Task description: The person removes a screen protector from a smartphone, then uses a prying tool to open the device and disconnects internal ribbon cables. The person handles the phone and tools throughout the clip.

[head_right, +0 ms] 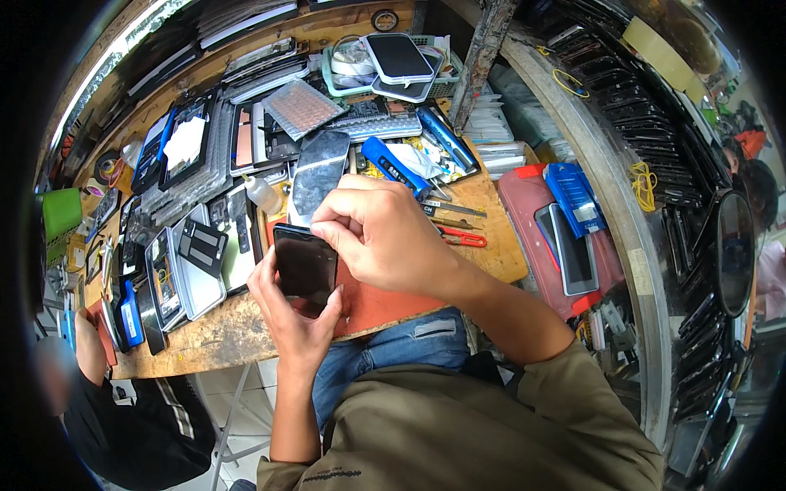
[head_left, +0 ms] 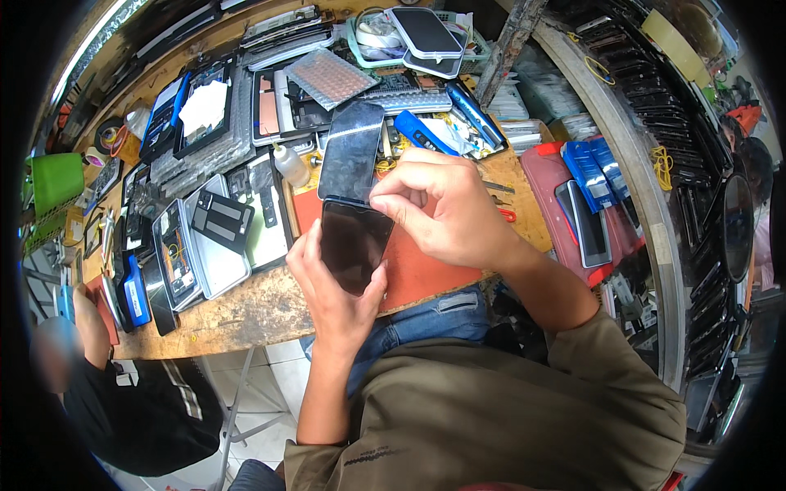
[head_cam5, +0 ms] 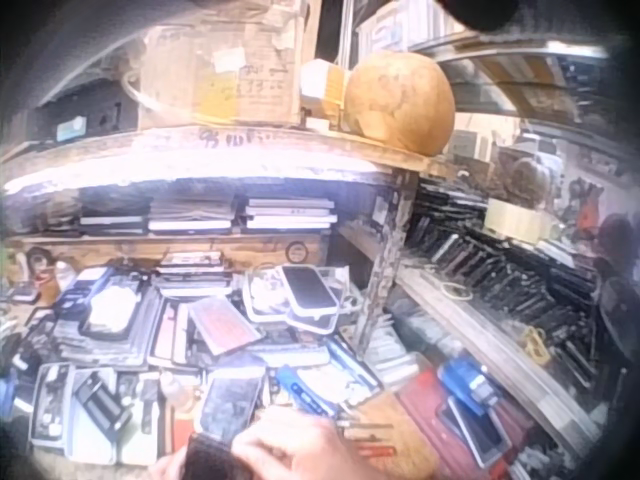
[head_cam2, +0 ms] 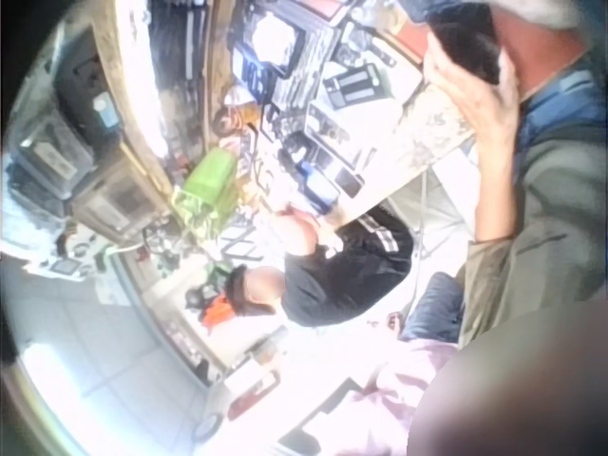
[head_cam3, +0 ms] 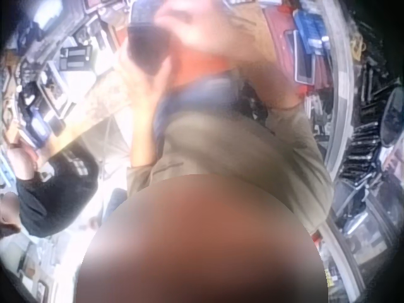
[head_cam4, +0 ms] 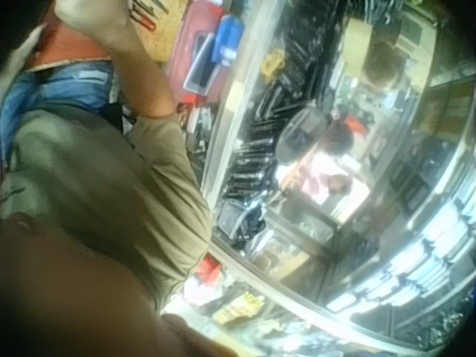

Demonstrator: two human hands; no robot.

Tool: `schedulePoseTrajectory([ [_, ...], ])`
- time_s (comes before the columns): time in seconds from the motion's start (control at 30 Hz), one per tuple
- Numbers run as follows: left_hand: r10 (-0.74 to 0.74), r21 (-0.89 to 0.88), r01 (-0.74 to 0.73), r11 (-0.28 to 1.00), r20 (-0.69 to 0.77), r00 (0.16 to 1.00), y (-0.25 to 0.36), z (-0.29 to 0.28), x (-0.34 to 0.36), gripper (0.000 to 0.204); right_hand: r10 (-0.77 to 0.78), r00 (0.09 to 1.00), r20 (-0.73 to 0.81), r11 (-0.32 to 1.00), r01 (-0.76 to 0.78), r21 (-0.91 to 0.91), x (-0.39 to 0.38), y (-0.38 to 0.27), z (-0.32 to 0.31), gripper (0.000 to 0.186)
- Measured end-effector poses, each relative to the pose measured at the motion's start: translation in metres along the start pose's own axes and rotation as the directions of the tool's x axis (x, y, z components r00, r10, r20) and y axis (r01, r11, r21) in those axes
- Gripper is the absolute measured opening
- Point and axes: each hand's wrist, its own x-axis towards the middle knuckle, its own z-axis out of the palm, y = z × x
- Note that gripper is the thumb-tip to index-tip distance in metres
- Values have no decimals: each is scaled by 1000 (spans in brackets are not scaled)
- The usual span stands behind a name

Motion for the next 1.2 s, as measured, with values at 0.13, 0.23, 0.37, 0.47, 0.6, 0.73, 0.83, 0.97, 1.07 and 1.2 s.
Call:
schedulePoseTrajectory([
  [0.13, 36, 0, -36, 999, 1, 999, 0, 2, 1, 100, -86, 994, 64, 982, 95, -161, 1, -4, -9, 4],
  [0.23, 75, 21, -76, 997, 23, 997, -1, 2, 2, 100, -100, 984, 145, 967, 131, -217, 6, -8, -18, 5],
  [0.37, 56, 11, -56, 998, 20, 998, -2, 2, 1, 104, -78, 987, 139, 977, 103, -186, 9, -9, -19, 6],
  [0.47, -7, -56, 7, 998, -7, 1000, -3, 5, -2, 101, -39, 999, 25, 996, 41, -80, 2, -7, -7, 8],
  [0.6, -31, -76, 26, 997, -60, 998, -5, 8, -7, 102, -36, 993, -110, 999, 38, 16, -9, -4, 13, 4],
  [0.73, -28, -32, 25, 999, -84, 996, -4, 6, -10, 100, -93, 993, -76, 996, 92, -20, -11, -7, 9, 5],
  [0.83, -3, 38, 6, 999, -85, 996, -2, 5, -11, 99, -125, 990, 67, 976, 135, -172, -12, -16, -7, 6],
  [0.97, 50, 66, -44, 997, -93, 994, 0, 9, -11, 99, -152, 982, 110, 948, 176, -265, -9, -25, -14, 6],
  [1.07, 57, 84, -48, 995, -109, 992, 1, 12, -12, 99, -156, 980, 124, 948, 184, -261, -6, -26, -14, 6],
  [1.2, 26, 40, -21, 999, -137, 990, 0, 15, -14, 100, -148, 982, 121, 969, 169, -181, -5, -20, -12, 9],
])
